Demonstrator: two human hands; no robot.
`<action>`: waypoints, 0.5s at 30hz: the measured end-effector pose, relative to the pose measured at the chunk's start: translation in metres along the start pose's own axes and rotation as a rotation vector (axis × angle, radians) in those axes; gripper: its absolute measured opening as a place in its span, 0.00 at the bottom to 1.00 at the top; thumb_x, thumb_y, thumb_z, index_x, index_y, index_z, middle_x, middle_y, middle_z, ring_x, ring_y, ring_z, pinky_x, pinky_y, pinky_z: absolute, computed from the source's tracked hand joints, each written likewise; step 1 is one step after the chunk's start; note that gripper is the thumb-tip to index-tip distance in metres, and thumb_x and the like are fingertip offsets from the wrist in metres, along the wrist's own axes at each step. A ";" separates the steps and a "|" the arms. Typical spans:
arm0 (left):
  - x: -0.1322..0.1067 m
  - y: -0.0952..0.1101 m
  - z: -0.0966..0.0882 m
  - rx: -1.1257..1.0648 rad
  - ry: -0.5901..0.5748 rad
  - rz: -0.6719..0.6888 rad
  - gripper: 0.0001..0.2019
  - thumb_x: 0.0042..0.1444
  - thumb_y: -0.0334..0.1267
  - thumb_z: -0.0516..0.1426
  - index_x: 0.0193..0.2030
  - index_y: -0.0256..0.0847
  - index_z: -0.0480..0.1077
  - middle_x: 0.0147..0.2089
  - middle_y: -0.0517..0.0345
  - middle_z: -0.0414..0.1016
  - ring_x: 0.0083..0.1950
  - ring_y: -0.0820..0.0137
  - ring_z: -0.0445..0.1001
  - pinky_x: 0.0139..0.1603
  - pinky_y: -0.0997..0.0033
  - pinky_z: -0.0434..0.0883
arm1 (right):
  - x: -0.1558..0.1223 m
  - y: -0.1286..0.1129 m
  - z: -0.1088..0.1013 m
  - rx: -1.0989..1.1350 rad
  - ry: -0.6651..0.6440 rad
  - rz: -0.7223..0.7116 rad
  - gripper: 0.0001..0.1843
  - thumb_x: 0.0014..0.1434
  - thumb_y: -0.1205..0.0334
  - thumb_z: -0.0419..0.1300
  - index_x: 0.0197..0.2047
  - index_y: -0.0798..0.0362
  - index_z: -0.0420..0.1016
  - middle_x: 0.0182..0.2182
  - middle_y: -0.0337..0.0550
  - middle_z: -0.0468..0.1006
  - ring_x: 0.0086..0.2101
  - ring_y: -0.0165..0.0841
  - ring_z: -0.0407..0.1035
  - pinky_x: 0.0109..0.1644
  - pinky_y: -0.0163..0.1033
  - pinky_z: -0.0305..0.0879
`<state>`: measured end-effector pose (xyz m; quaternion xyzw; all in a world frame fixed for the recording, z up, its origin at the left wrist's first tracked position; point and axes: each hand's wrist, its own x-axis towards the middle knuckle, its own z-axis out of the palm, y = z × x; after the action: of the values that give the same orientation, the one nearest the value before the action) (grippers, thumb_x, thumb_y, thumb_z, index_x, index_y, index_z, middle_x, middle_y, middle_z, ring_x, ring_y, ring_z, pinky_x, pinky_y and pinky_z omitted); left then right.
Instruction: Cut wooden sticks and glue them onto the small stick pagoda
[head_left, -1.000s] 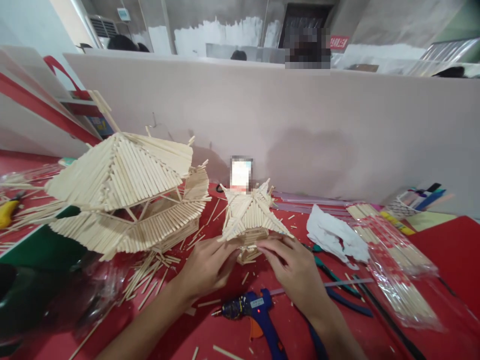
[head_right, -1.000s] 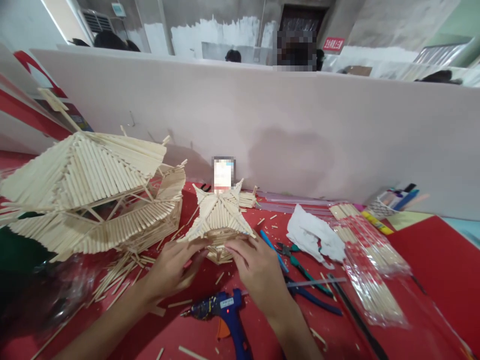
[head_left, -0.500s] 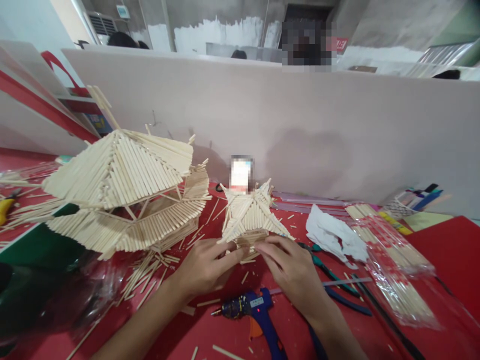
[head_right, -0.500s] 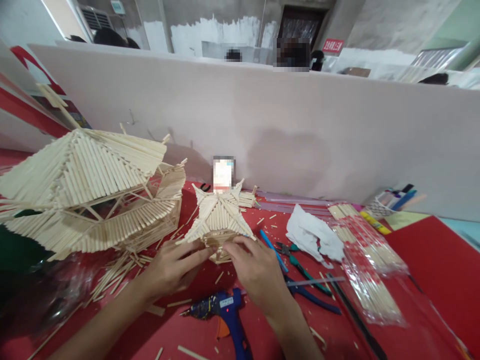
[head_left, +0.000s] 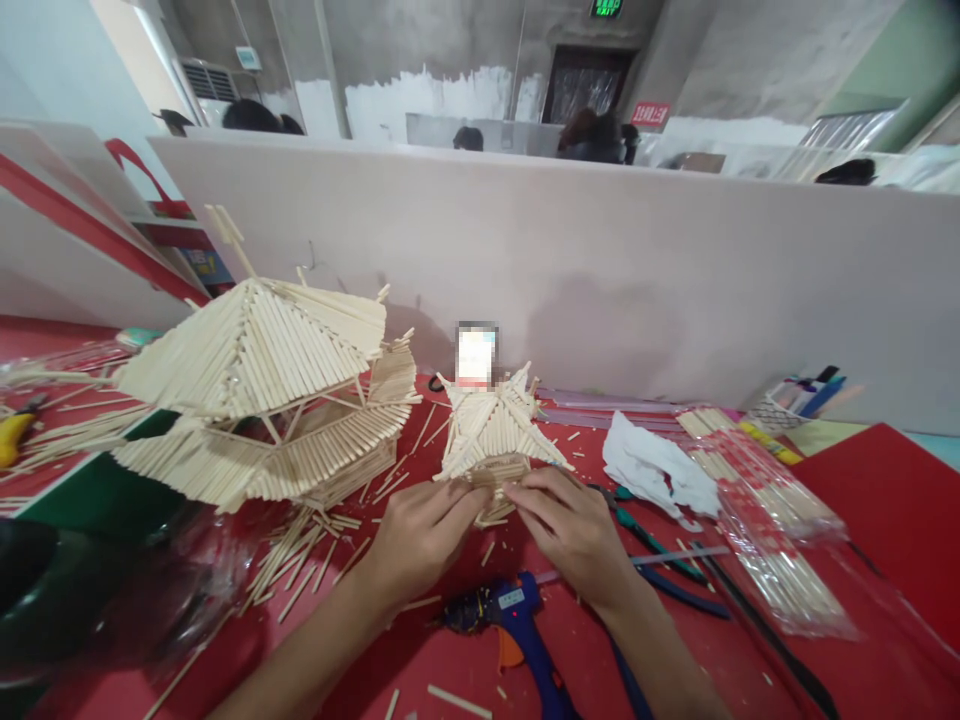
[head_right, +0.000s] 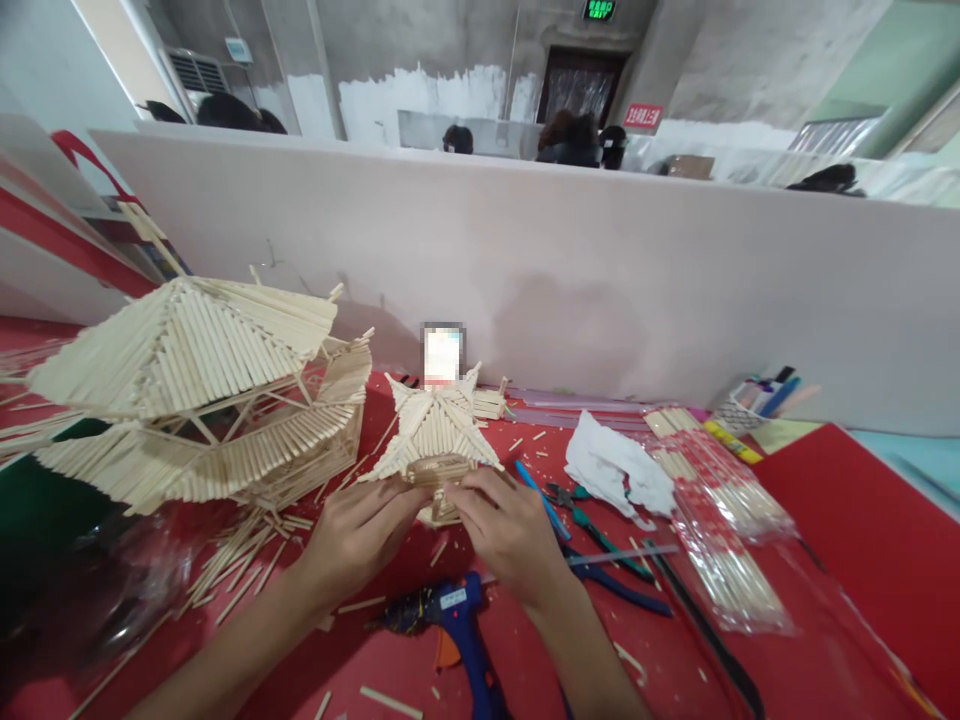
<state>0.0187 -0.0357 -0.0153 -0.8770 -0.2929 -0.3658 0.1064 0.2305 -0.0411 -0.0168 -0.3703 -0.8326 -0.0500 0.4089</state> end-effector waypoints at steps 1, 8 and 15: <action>0.001 0.000 -0.001 0.008 0.000 0.010 0.09 0.67 0.29 0.50 0.48 0.36 0.71 0.39 0.54 0.81 0.36 0.69 0.78 0.36 0.70 0.71 | 0.000 0.000 0.000 0.005 0.002 0.002 0.11 0.67 0.69 0.55 0.43 0.53 0.79 0.34 0.44 0.80 0.35 0.32 0.76 0.38 0.35 0.71; 0.007 -0.001 -0.006 0.027 0.012 0.036 0.11 0.69 0.31 0.48 0.45 0.36 0.72 0.37 0.55 0.81 0.35 0.70 0.77 0.35 0.71 0.72 | 0.002 0.001 0.000 0.012 -0.006 -0.012 0.12 0.68 0.69 0.53 0.43 0.54 0.79 0.34 0.44 0.80 0.35 0.32 0.75 0.38 0.36 0.71; 0.006 -0.004 -0.006 0.063 0.015 0.095 0.11 0.68 0.29 0.49 0.45 0.36 0.73 0.38 0.54 0.81 0.37 0.70 0.79 0.35 0.72 0.73 | 0.003 -0.002 0.001 -0.010 0.012 -0.055 0.13 0.69 0.69 0.52 0.42 0.54 0.78 0.34 0.45 0.82 0.35 0.32 0.77 0.40 0.35 0.72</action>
<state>0.0161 -0.0325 -0.0066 -0.8834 -0.2617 -0.3573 0.1534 0.2272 -0.0402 -0.0146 -0.3488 -0.8398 -0.0675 0.4106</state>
